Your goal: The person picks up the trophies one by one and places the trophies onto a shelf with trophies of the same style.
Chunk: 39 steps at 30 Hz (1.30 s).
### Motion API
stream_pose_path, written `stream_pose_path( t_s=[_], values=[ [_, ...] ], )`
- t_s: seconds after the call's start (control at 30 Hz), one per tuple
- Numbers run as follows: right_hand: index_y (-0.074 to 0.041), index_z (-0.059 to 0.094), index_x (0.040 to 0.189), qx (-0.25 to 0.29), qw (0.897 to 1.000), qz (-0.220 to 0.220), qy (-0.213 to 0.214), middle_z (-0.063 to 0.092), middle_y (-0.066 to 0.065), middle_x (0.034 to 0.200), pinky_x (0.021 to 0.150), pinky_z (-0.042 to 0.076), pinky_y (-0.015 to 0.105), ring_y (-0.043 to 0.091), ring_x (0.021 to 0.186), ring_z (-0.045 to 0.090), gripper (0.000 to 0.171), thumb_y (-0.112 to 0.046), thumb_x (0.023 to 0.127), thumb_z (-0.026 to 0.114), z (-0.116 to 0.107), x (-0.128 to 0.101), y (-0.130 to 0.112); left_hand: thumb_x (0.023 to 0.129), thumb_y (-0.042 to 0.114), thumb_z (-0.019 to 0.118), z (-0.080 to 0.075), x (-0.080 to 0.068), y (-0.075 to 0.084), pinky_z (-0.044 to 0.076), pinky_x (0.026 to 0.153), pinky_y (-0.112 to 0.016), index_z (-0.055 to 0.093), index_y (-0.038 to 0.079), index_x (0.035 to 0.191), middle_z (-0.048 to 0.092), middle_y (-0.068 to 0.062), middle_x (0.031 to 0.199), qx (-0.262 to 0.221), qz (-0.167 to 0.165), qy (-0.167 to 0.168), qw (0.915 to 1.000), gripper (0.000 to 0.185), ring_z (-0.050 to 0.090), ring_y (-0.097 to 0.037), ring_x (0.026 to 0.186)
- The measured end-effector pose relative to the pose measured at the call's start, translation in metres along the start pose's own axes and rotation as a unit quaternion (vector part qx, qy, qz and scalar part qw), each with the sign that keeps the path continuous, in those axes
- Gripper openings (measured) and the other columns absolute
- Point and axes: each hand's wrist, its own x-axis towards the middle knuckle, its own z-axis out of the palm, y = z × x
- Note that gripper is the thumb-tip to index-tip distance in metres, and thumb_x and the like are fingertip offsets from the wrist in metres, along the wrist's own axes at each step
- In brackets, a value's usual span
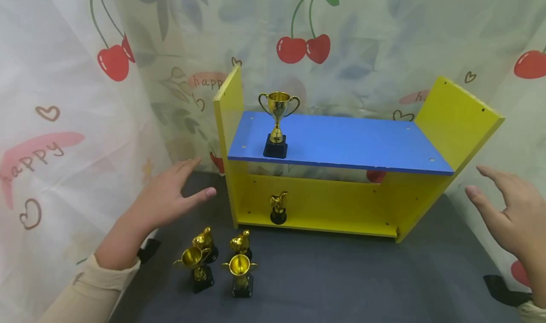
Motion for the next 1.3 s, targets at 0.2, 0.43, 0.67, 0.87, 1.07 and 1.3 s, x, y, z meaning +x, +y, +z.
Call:
stream_pose_path(
  t_s=[0.2,0.43,0.67,0.87,1.07,1.3],
  values=[
    [0.005,0.05,0.152,0.001,1.0,0.012,-0.004,0.052,0.042,0.145,0.126,0.023,0.069,0.062,0.139,0.043,0.065,-0.045,0.111,0.051,0.002,0.001,-0.002,0.1,0.074,0.051,0.0,0.002,0.001,0.028,0.122,-0.073,0.029,0.01,0.168,0.037,-0.022,0.17,-0.002,0.001,0.009,1.0,0.096,0.033,-0.049,0.155],
    [0.006,0.05,0.152,0.011,0.999,0.03,-0.003,0.053,0.04,0.145,0.121,0.028,0.072,0.062,0.133,0.046,0.062,-0.04,0.112,0.05,0.004,0.005,0.001,0.1,0.071,0.054,0.003,0.003,0.003,0.032,0.122,-0.07,0.033,0.01,0.167,0.042,-0.02,0.167,0.004,0.026,0.029,0.9992,0.093,0.039,-0.048,0.152],
    [0.003,0.045,0.157,0.016,0.997,0.075,-0.022,0.051,0.036,0.151,0.113,0.034,0.076,0.059,0.134,0.047,0.06,-0.038,0.113,0.047,0.006,0.009,-0.002,0.101,0.066,0.058,0.009,-0.002,0.003,0.035,0.121,-0.067,0.034,0.01,0.167,0.045,-0.019,0.165,-0.009,0.045,0.045,0.9979,0.09,0.042,-0.046,0.151],
    [0.0,0.042,0.16,0.03,0.994,0.104,-0.026,0.051,0.035,0.153,0.126,0.038,0.041,0.058,0.136,0.048,0.058,-0.035,0.114,0.046,0.01,0.012,-0.004,0.101,0.064,0.06,0.015,-0.006,0.004,0.037,0.12,-0.066,0.035,0.008,0.166,0.046,-0.018,0.164,-0.019,0.057,0.052,0.9969,0.089,0.045,-0.045,0.149],
    [-0.004,0.04,0.162,0.04,0.991,0.124,-0.019,0.051,0.036,0.152,0.128,0.033,0.047,0.059,0.135,0.049,0.057,-0.035,0.115,0.044,0.017,0.018,-0.004,0.101,0.062,0.062,0.024,-0.011,0.005,0.039,0.118,-0.066,0.037,0.01,0.165,0.049,-0.016,0.163,-0.019,0.063,0.058,0.9961,0.087,0.049,-0.043,0.147],
    [-0.004,0.041,0.162,0.048,0.99,0.135,-0.011,0.052,0.036,0.151,0.116,0.025,0.012,0.059,0.135,0.05,0.057,-0.035,0.114,0.044,0.026,0.023,-0.003,0.1,0.06,0.065,0.031,-0.02,0.009,0.039,0.119,-0.065,0.043,0.01,0.162,0.051,-0.013,0.162,-0.039,0.068,0.059,0.9951,0.082,0.048,-0.04,0.148]
  ],
)
